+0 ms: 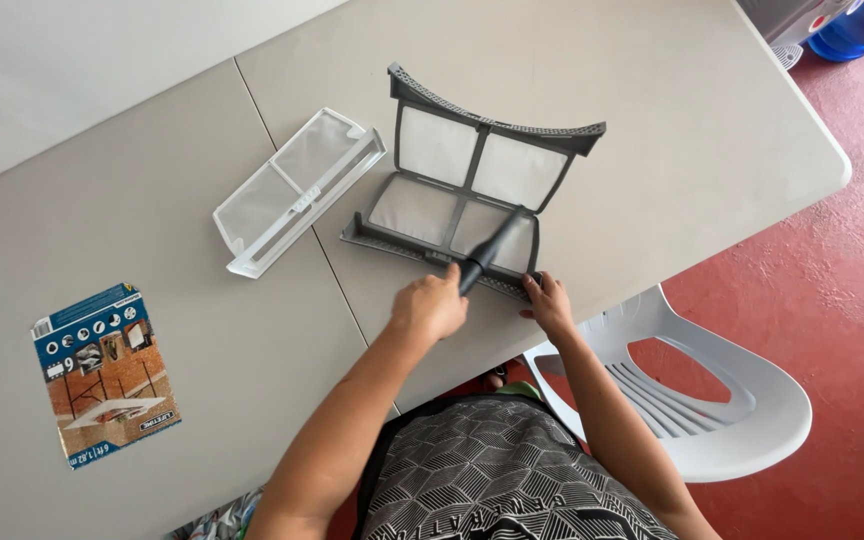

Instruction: The person uses a vacuum cleaner nozzle to clean dust from a black mesh air filter held over a white table. They systematically vacuum both sides of the filter, flipping it over to ensure thorough cleaning.

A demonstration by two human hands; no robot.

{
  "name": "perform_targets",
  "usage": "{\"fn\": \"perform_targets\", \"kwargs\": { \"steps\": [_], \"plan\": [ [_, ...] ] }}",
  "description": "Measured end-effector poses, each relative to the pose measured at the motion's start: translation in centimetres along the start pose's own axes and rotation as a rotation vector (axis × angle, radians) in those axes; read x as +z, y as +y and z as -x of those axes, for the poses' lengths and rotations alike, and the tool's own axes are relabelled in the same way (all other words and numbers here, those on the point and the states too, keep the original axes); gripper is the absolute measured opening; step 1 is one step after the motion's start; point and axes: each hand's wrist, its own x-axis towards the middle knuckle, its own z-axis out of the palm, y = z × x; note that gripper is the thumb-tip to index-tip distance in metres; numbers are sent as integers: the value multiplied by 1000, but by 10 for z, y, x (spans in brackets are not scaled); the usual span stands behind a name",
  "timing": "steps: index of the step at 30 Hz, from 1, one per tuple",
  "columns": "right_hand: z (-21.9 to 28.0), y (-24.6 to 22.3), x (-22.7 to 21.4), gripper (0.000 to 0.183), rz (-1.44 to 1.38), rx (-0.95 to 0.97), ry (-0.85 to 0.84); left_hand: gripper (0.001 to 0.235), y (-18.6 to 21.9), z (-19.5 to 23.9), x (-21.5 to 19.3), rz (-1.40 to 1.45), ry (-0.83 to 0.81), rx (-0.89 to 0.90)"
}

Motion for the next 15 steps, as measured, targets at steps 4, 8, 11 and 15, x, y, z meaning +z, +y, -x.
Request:
{"fn": "perform_targets", "kwargs": {
  "steps": [4,8,11,15],
  "plan": [
    [12,-14,-4,38,-273,68,23,67,-48,2,-25,-13,23,-108],
    [1,4,-10,36,-332,25,50,67,-85,6,-35,-46,82,-223],
    [-9,15,-9,37,-233,3,24,66,-87,-3,-27,-69,120,-224],
    [-28,25,-17,44,69,-96,5,64,-71,-25,-6,-115,138,-196]
  ]
}}
